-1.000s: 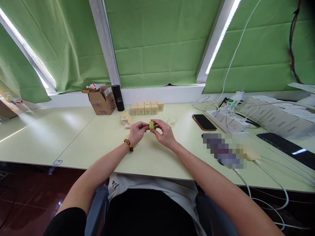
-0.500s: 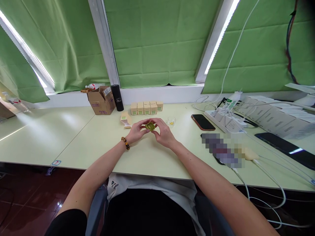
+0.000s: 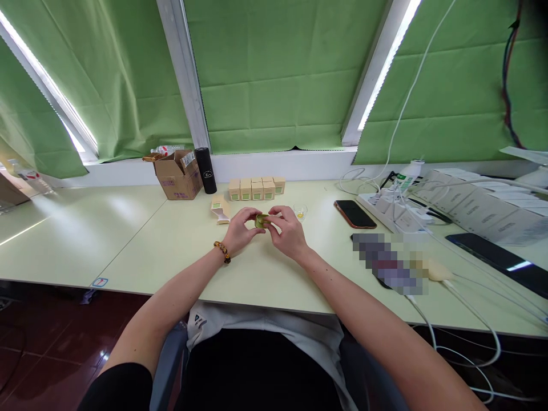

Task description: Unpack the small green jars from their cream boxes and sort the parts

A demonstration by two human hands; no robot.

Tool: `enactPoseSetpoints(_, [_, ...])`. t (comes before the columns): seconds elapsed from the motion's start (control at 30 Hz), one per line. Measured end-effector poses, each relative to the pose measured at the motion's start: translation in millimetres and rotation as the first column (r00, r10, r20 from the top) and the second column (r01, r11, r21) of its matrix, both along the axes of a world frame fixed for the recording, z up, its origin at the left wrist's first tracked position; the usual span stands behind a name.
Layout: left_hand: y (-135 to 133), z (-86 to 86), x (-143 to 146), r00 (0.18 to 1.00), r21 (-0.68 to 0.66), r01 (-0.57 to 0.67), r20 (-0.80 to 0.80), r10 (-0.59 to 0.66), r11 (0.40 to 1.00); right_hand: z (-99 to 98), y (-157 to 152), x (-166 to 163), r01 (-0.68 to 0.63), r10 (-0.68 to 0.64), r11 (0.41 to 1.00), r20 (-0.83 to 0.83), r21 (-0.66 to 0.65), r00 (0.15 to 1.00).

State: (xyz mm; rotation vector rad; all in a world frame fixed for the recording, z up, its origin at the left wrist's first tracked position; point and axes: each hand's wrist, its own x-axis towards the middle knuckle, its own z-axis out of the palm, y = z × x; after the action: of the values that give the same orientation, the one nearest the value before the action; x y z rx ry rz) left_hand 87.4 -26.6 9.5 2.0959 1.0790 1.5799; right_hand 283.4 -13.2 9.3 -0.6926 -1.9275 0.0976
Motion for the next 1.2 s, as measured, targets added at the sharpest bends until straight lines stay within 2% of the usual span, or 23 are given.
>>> enactPoseSetpoints(0.1, [-6,2.3,4,0.993,0.11,-0.039,-0.109,0.051,0.993,-2.3,0,-1,0.111,-0.115,0.992,0.064,0.056,0.991])
enactPoseSetpoints(0.27, [-11,4.6,6,0.977,0.21,-0.049,-0.192,0.091,0.976,-1.6,-2,-3,0.175,-0.182,0.981,0.097,0.081,0.978])
enactPoseSetpoints(0.5, [-12,3.8,8,0.96,0.233,-0.036,-0.261,0.099,0.972,-0.5,-3,-4,0.189,-0.193,0.981,0.118,0.044,0.974])
enactPoseSetpoints(0.7, [-6,2.2,3,0.942,0.217,-0.111,-0.289,0.172,0.97,5.3,-5,-5,0.162,-0.17,0.982,0.09,0.097,0.981])
enactPoseSetpoints(0.83, [3,0.0,-10,0.914,0.145,-0.253,-0.29,0.285,0.957,11.0,-3,0,0.171,-0.167,0.978,-0.042,0.122,0.985])
enactPoseSetpoints(0.97, [13,-1.4,-23,0.892,-0.036,-0.405,-0.236,0.386,0.914,7.6,13,8,0.26,-0.25,0.963,-0.12,0.075,0.961])
enactPoseSetpoints(1.07, [17,-1.1,-27,0.882,-0.109,-0.442,-0.233,0.41,0.89,1.8,32,10,0.284,-0.285,0.956,0.011,0.068,0.958])
enactPoseSetpoints(1.2, [16,0.0,-25,0.86,-0.126,-0.469,-0.29,0.42,0.874,-2.3,58,-1,0.279,-0.286,0.958,0.22,0.062,0.933])
